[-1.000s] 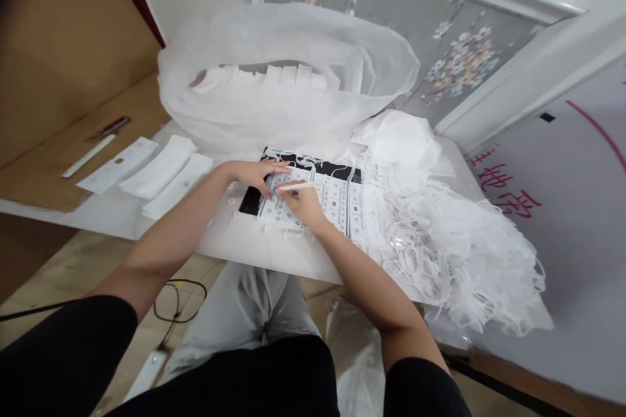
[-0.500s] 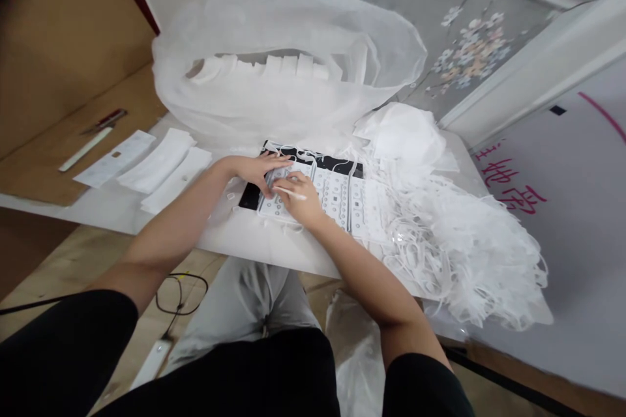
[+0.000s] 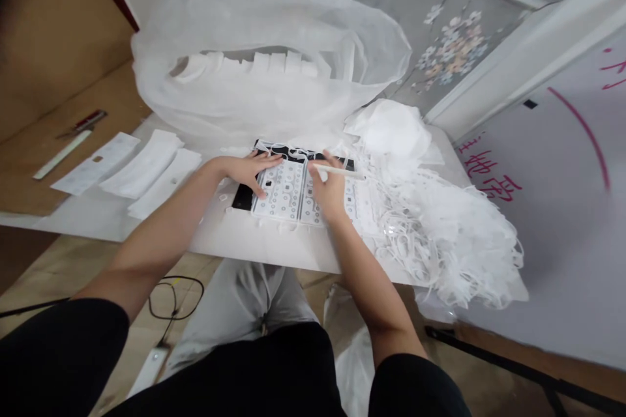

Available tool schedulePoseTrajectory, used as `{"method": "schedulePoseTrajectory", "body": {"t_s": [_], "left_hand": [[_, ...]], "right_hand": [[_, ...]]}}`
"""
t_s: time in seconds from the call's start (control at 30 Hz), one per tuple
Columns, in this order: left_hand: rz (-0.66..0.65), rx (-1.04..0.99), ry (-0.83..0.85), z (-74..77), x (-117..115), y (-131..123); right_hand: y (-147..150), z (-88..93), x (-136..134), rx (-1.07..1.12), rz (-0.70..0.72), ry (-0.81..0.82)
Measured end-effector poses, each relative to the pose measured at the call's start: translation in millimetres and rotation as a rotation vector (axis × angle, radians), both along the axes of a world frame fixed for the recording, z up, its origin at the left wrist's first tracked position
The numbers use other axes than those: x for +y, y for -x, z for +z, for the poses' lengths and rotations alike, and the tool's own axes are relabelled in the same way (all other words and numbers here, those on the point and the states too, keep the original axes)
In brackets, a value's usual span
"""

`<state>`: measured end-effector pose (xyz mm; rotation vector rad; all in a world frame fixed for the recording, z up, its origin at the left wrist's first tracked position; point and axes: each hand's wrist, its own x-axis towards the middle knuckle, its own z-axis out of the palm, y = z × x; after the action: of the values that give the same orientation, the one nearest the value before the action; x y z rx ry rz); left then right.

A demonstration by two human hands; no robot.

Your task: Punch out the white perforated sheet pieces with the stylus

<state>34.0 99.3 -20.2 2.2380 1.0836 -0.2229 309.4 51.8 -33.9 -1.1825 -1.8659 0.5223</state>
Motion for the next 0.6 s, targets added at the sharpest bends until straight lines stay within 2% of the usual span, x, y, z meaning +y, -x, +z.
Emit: {"method": "schedulePoseTrajectory", "body": {"t_s": [0.07,0.17,0.6], "left_hand": [[0.021,0.003,-0.005,1.5,-4,-2],[0.024,0.011,-0.022,2.4,-8,-4],[0.006,0.047,-0.034,2.2,-6,-5]], "right_hand": [[3,-5.2,-12,0.087,0.067,0.124],[15,-13.1,-27,0.131,0.119,0.213],[18,-21.0,-22,0.057,0.161,0.170]]}}
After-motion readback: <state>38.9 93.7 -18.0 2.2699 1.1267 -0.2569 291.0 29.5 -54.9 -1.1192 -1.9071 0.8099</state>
